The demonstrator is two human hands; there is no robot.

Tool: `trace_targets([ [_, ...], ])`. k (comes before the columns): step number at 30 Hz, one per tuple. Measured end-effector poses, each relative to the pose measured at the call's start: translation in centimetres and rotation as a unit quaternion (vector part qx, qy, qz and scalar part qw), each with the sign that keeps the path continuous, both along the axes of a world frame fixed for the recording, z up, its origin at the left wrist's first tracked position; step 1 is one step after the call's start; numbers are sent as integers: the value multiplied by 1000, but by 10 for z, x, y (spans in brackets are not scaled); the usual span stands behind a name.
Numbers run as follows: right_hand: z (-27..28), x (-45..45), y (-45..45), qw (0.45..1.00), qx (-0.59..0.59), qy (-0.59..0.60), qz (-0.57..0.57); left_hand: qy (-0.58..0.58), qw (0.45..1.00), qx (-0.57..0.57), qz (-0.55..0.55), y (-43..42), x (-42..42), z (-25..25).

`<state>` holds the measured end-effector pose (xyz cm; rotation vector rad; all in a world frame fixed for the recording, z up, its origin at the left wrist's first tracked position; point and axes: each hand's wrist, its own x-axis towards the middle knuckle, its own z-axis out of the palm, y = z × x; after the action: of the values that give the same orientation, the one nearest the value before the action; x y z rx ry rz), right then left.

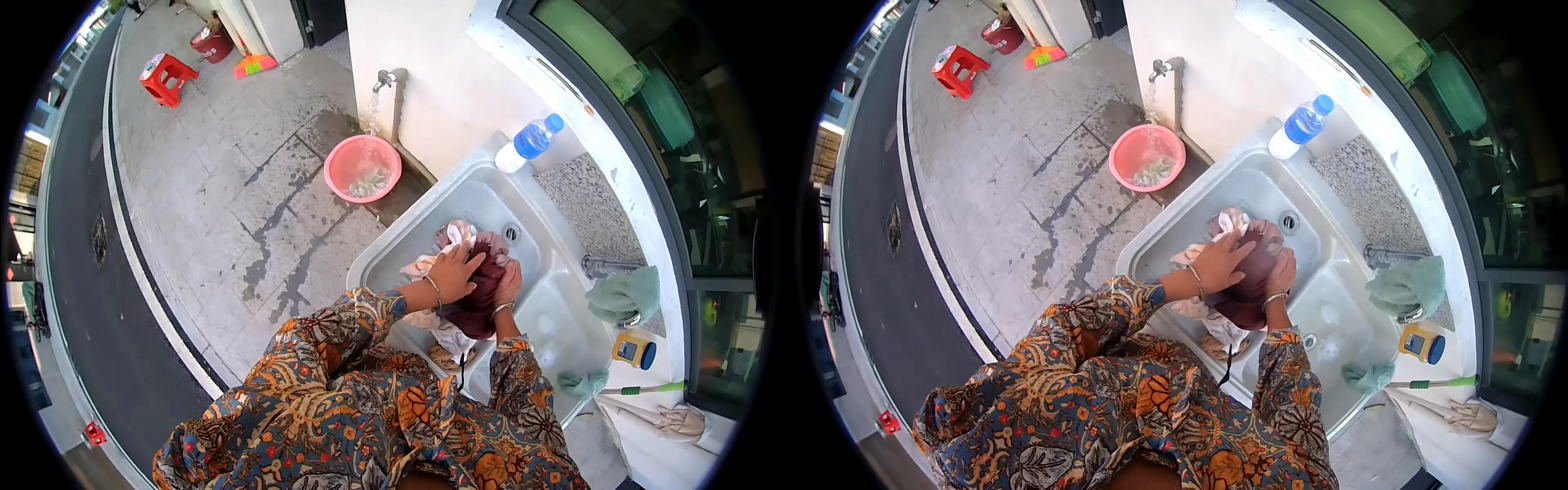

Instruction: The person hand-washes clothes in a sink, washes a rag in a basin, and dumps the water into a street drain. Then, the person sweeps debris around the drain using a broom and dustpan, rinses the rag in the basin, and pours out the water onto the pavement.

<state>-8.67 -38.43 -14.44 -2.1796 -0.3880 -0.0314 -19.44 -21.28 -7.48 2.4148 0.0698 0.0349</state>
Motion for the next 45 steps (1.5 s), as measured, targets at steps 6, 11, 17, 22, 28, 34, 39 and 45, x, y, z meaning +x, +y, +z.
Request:
trace_targets([
  [6, -19, 3, -4, 999, -28, -19, -36, -15, 993, -82, -79, 76, -8, 39],
  [11, -17, -3, -6, 995, -86, -25, -47, -19, 978, -206, 19, 204, 29, 25],
  [17, -20, -11, -1, 977, -167, -3, -135, -90, 992, 75, 56, 376, 126, -33],
  [22, -27, -17, -10, 932, -324, -26, -158, -62, 969, 238, 31, 443, 201, -26],
  [28, -17, -19, -15, 914, -392, -7, -108, -55, 939, 327, -94, 476, 254, -56],
  [34, -50, -27, -57, 954, -274, -10, -121, -62, 964, 255, -40, 456, 245, -37],
  [39, -14, -14, -30, 967, -207, 84, -121, -93, 970, 218, 54, 450, 250, -58],
  [45, 70, 10, 38, 937, -282, 96, -183, -95, 991, 62, -72, 487, 239, -58],
])
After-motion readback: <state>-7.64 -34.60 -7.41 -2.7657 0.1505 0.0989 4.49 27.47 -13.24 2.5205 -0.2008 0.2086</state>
